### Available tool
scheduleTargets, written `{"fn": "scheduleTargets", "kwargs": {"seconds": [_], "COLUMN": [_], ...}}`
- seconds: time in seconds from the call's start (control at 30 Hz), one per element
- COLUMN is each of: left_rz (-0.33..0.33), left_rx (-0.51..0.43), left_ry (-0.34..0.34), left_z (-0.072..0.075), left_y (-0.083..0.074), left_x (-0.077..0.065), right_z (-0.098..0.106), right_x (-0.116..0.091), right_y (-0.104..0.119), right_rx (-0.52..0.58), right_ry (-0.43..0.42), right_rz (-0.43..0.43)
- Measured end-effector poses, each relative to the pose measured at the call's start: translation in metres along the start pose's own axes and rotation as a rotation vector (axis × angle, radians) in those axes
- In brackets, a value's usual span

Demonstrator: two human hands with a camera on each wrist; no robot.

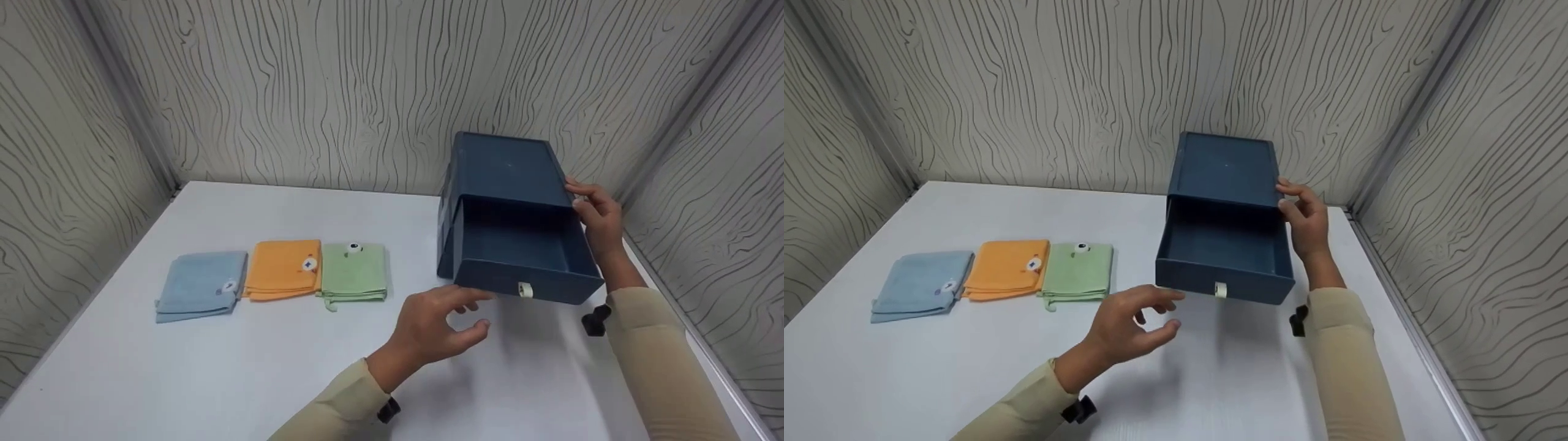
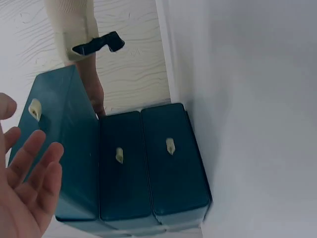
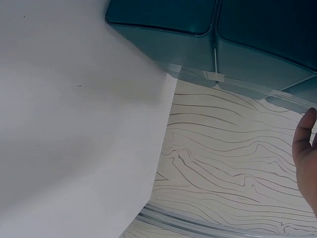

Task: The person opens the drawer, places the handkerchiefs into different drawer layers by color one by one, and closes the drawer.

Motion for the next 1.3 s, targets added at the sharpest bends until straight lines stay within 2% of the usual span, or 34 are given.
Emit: {"fn": "scheduleTargets", "kwargs": {"seconds": [0.2,0.4,0.63,0.8,0.9,1.07,1.3], "left_rz": [-0.005,0.06,0.118,0.203,0.257,0.335,0.513], "left_rx": [0.013,0.067,0.143,0.188,0.238,0.293,0.223], "left_ry": [-0.049,-0.062,-0.045,0.015,0.075,0.193,0.285], "left_z": [0.022,0.036,0.045,0.043,0.038,0.027,0.02], "left_y": [0.017,0.044,0.072,0.092,0.104,0.128,0.16], "left_x": [-0.003,-0.004,-0.006,-0.009,-0.014,-0.024,-0.038], "right_z": [-0.001,0.004,0.008,0.006,0.007,0.011,0.009], "right_x": [-0.001,0.0,0.0,-0.001,-0.001,-0.001,-0.001], "right_y": [0.001,-0.007,-0.014,-0.011,-0.011,-0.013,-0.012], "right_rx": [0.01,-0.004,-0.044,-0.038,-0.046,-0.118,-0.108], "right_ry": [-0.005,-0.015,-0.048,-0.041,-0.034,-0.045,-0.038], "right_rz": [-0.005,-0.021,-0.065,-0.051,-0.04,-0.039,-0.038]}}
Point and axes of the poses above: each hand's wrist, its own x-axis towards the middle knuckle, its own z-axis out of the back of the hand, y = z × x, the point moved 9 cm from there along x, towards the middle knuckle, and after that the axes turned 2 degrees about -y, right-handed, at the moved point
